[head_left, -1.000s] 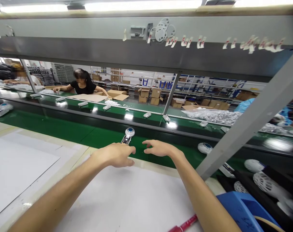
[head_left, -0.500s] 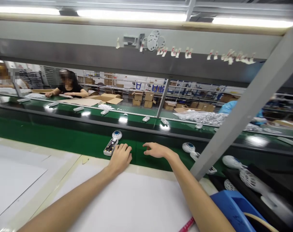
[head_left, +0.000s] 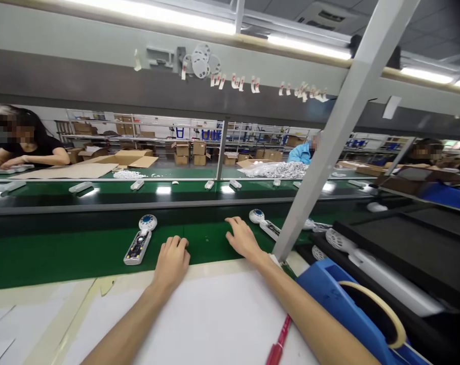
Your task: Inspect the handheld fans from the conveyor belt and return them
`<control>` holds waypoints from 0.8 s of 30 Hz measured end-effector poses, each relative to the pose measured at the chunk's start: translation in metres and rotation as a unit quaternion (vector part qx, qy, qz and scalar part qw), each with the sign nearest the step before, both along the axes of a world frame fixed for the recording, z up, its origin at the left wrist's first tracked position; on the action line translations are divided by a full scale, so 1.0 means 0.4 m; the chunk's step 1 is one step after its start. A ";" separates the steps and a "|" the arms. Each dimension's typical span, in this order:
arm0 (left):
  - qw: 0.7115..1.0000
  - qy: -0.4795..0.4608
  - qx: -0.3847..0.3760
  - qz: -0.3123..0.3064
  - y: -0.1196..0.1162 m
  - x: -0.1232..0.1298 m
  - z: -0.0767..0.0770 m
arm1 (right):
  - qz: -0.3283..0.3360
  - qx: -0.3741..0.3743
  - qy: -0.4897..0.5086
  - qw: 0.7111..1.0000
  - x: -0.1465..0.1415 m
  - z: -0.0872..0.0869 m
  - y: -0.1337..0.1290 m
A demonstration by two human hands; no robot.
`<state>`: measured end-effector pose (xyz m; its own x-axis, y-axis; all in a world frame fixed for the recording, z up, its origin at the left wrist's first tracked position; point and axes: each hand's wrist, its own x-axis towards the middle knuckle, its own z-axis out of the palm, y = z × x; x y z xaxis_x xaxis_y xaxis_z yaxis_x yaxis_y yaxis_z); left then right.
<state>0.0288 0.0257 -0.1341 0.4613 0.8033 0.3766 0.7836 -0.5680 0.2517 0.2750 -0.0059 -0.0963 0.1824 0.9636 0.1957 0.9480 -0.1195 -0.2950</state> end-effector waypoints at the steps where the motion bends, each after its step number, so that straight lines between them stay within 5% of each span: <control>1: 1.000 -0.005 -0.006 -0.004 0.002 -0.001 -0.001 | -0.026 0.018 -0.004 0.999 0.012 -0.021 -0.009; 8: 0.999 -0.024 -0.035 -0.012 0.007 -0.003 -0.002 | -0.176 0.070 -0.046 0.981 0.082 -0.081 -0.020; 15: 0.999 -0.010 -0.035 -0.021 0.008 -0.002 0.002 | -0.270 0.022 -0.041 0.962 0.100 -0.094 -0.003; 24: 0.999 0.000 -0.030 -0.030 0.027 0.000 -0.017 | -0.259 -0.059 0.070 0.962 0.099 -0.021 0.001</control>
